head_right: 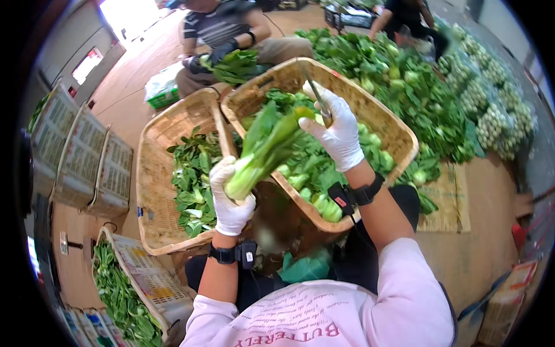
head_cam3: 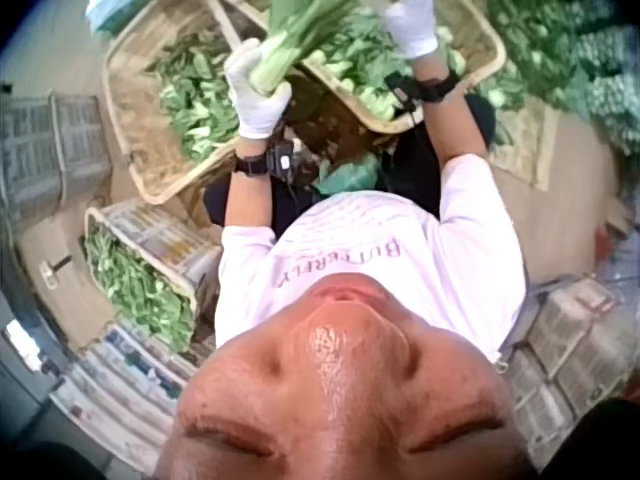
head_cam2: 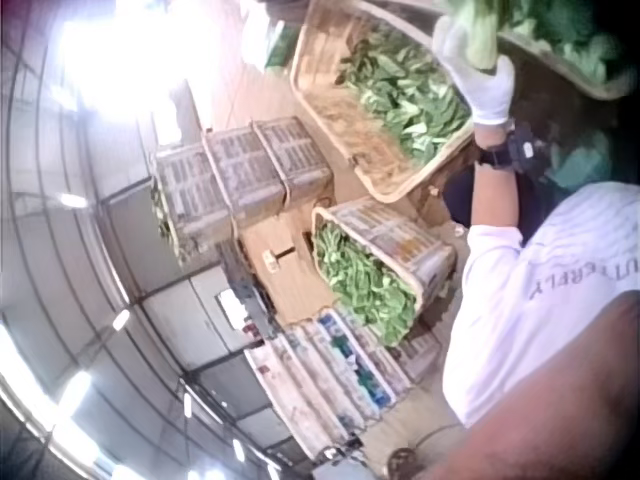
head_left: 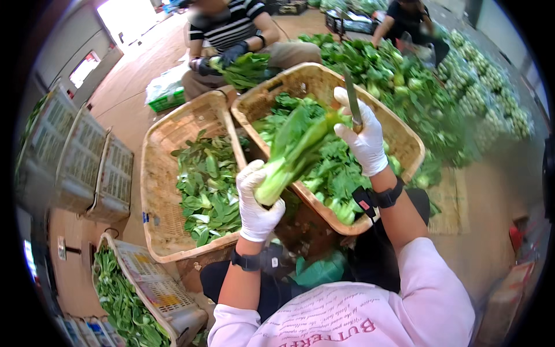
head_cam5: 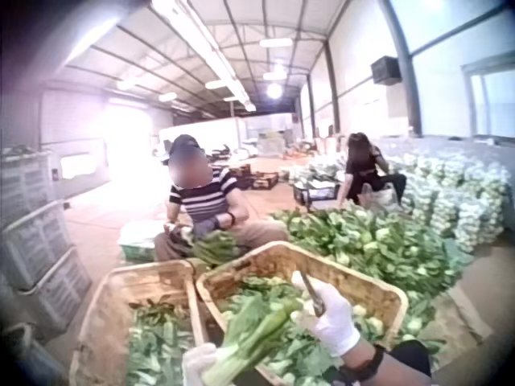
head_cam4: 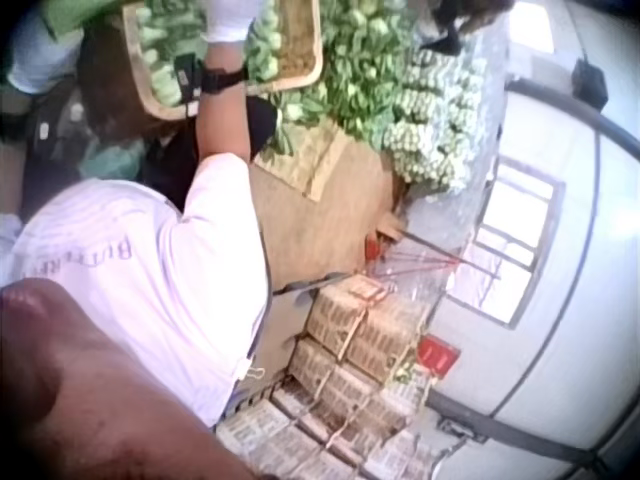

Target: The person trims the ends of leafy green vegetables using a knife and places them into a large plastic basket.

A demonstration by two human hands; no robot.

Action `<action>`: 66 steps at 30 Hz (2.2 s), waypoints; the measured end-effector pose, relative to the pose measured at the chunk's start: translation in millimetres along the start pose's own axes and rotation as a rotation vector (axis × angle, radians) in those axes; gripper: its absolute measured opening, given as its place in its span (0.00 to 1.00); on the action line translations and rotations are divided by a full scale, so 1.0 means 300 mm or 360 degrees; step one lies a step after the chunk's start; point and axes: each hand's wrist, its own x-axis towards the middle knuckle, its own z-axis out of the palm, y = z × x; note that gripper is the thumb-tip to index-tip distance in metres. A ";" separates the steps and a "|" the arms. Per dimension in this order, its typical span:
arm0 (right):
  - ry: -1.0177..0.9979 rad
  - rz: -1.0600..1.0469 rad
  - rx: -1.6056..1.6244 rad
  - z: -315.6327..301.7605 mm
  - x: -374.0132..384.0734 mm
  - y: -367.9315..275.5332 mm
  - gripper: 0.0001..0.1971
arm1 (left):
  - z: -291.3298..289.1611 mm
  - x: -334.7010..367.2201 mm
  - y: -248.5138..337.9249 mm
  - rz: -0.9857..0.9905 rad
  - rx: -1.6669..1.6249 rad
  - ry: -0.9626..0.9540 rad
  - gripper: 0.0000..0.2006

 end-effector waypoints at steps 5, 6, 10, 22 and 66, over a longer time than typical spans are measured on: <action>-0.0463 -0.0130 -0.0375 0.043 0.066 0.013 0.10 | 0.007 -0.072 -0.012 -0.0089 -0.0087 0.0158 0.30; -0.0431 -0.0057 -0.0230 0.095 0.054 0.037 0.08 | -0.027 -0.077 -0.003 -0.0179 -0.0185 0.0170 0.30; -0.0224 0.0470 0.0663 0.292 0.010 0.043 0.08 | -0.131 -0.152 0.015 -0.0530 -0.0501 0.0499 0.28; -0.0447 0.0684 0.0670 0.645 -0.119 0.038 0.21 | -0.415 -0.284 -0.079 -0.0881 -0.1033 0.1735 0.29; -0.0595 0.0882 0.0786 0.594 -0.173 0.027 0.16 | -0.289 -0.216 -0.120 -0.1354 -0.1719 0.1657 0.22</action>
